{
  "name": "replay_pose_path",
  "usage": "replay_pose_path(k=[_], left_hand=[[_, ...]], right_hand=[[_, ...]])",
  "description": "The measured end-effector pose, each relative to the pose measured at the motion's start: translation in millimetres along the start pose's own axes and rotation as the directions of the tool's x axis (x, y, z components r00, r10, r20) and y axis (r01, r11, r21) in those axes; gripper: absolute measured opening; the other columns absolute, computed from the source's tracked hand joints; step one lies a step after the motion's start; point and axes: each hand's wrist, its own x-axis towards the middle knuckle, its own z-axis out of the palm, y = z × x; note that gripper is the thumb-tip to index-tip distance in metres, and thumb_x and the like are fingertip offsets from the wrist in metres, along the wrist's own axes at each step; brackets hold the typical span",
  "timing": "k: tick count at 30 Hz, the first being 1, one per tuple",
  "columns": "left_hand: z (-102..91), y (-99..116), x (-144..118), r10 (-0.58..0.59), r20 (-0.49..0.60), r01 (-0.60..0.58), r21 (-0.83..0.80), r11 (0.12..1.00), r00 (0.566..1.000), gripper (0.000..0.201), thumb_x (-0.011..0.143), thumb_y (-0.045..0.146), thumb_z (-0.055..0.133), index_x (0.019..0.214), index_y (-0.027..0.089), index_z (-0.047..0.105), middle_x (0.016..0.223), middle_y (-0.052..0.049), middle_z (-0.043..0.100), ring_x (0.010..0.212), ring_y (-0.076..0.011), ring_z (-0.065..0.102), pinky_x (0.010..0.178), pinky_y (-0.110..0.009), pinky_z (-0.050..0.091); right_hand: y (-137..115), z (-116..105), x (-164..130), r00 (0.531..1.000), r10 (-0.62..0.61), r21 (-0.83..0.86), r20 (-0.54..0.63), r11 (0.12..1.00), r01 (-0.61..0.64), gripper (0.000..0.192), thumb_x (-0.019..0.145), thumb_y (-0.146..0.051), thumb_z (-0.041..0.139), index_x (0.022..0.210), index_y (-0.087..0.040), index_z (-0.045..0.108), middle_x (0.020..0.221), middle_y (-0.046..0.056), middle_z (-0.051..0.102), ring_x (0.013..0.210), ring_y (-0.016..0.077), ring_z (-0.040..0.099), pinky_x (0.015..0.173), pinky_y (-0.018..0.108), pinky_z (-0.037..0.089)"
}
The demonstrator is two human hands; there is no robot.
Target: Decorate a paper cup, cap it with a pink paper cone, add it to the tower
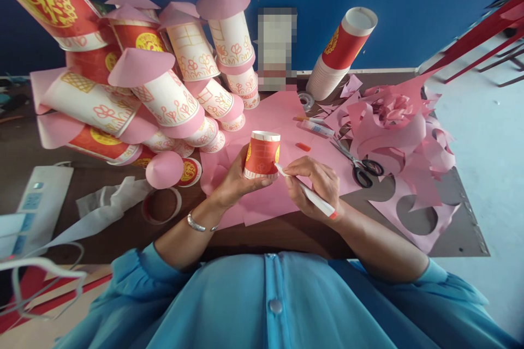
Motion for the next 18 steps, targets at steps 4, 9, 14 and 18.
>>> replay_pose_path(k=[4,9,14,18], left_hand=[[1.4,2.0,0.6,-0.001,0.009,0.001,0.010,1.000,1.000,0.063,0.071,0.045,0.092,0.121,0.023,0.060,0.108,-0.006,0.067,0.094,-0.0200,0.063,0.080,-0.032,0.053],[2.2,1.8,0.7,0.013,-0.020,-0.012,0.026,1.000,1.000,0.065,0.069,0.047,0.093,0.120,0.023,0.061,0.103,-0.004,0.064,0.089,-0.0180,0.059,0.078,-0.031,0.051],[1.6,0.2,0.8,0.019,-0.004,-0.019,0.017,1.000,1.000,0.064,0.070,0.045,0.093,0.120,0.023,0.061,0.103,-0.004,0.065,0.089,-0.0177,0.059,0.077,-0.030,0.050],[1.6,0.6,0.6,0.019,0.004,-0.019,0.014,1.000,1.000,0.063,0.071,0.043,0.093,0.122,0.024,0.061,0.105,-0.004,0.065,0.091,-0.0178,0.059,0.079,-0.030,0.051]], right_hand=[[-0.1,0.0,-0.8,1.000,-0.001,0.009,-0.004,1.000,0.001,0.022,0.088,-0.006,0.062,0.102,-0.023,0.063,0.077,0.001,0.074,0.064,0.0159,0.072,0.059,0.027,0.059],[-0.2,0.5,-1.9,0.999,-0.026,0.031,-0.032,0.999,0.027,0.024,0.088,-0.006,0.062,0.106,-0.023,0.064,0.078,0.001,0.074,0.065,0.0158,0.072,0.060,0.027,0.060],[-0.7,1.0,-1.3,0.999,-0.033,0.018,-0.026,0.999,0.033,0.022,0.090,-0.007,0.061,0.105,-0.023,0.063,0.079,0.001,0.074,0.065,0.0163,0.073,0.059,0.027,0.060],[-0.2,2.1,-1.4,0.999,-0.028,0.029,-0.030,0.999,0.028,0.021,0.090,-0.007,0.061,0.104,-0.022,0.062,0.079,0.002,0.073,0.066,0.0161,0.072,0.060,0.028,0.060]])
